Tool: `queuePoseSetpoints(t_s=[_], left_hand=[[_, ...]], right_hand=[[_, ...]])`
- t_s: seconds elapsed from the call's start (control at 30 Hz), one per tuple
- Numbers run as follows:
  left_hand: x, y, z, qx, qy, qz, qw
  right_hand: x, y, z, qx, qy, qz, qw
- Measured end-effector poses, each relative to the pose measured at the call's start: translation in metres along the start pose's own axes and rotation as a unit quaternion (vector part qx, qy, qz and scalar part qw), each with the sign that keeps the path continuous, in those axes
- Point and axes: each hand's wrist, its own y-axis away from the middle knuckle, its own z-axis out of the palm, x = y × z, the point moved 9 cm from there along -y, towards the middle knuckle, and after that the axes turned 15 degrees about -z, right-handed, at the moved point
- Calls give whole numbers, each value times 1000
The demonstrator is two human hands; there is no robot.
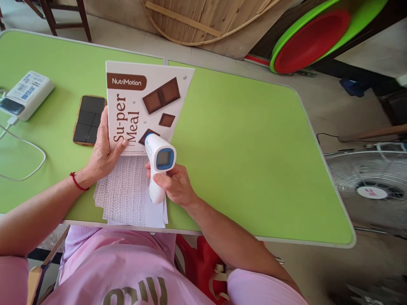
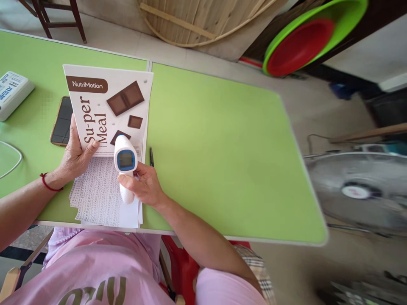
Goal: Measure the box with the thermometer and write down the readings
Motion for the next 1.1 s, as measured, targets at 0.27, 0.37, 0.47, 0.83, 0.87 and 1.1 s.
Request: queuePoseSetpoints(t_s=[0.27,0.37,0.47,0.83,0.87,1.1], left_hand=[[-2,1,0,3,5,-2,1000],[-1,0,0,0,7,0,1000],[1,0,0,-4,2,10,1000],[-3,0,-1,1,7,0,1000],[-3,0,-1,4,12,-1,1000],[1,-1,-2,4,17,4,1000]], right_hand=[[0,-1,1,0,10,-1,1000],[0,0,1,2,8,-1,1000],[1,0,2,3,-2,5,1000],[6,-2,1,12,-21,23,999],[6,-2,1,11,-21,24,999],[-2,-2,1,9,9,-12,1000]])
